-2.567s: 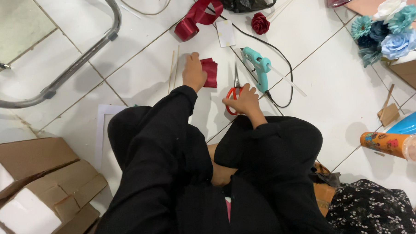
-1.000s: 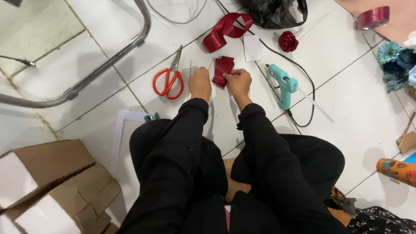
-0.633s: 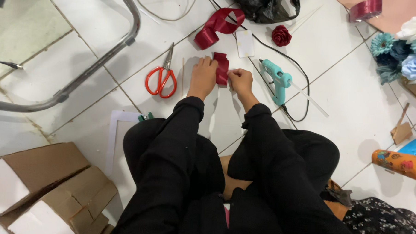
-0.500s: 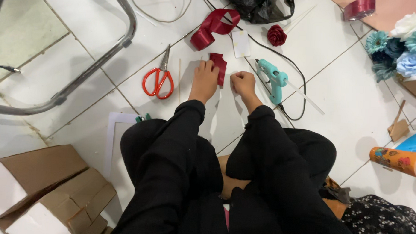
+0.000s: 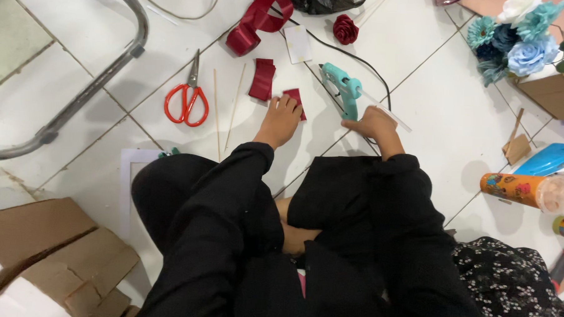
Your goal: The person makes ribbon flowers by cutting pieces of red ribbon with scissors and applying hot glue from a glue gun to shape them.
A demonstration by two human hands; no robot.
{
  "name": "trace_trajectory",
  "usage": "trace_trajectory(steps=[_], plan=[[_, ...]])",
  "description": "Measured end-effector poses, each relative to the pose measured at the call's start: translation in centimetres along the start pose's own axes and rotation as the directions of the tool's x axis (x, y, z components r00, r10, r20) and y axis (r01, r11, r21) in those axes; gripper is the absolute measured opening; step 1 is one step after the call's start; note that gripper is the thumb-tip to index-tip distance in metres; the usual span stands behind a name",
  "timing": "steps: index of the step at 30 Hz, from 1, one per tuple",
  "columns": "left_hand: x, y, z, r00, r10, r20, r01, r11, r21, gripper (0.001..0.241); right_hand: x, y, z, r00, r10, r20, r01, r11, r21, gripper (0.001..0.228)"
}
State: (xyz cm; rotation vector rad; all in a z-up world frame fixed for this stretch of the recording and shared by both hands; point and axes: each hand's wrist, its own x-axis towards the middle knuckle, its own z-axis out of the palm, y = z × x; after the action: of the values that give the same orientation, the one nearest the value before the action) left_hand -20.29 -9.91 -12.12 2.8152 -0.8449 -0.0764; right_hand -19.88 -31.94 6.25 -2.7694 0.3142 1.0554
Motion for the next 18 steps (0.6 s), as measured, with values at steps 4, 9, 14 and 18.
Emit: trace_trajectory(steps=[4,9,14,18], plan=[[-1.2,1.1,-0.3,1.000,0.016,-0.022,-0.016,1.000,0.003,0.031,0.2,-0.2,0.5,0.968,-0.092,-0.234,0.136,0.974,0.180,0.074],[-1.4,1.3,2.6,0.995,-0.080,-0.066,0.077,0.996,-0.041,0.025,4.6,-0.8,3.6,0.968,0.014,-0.250,0.151,0.764,0.627,0.082],[-2.1,0.3,3.5,0.997,-0.070,-0.044,0.070,0.998,-0.007,0.021,4.1,-0.6,4.1,0.956,-0.100,-0.275,0.257,0.733,0.630,0.067],[-2.9,1.4,0.0,0.996,-0.089,-0.018,0.090,0.996,0.019,0.023,0.9,-2.2,2.6,0.910,-0.271,-0.314,0.414,0.638,0.649,0.035]])
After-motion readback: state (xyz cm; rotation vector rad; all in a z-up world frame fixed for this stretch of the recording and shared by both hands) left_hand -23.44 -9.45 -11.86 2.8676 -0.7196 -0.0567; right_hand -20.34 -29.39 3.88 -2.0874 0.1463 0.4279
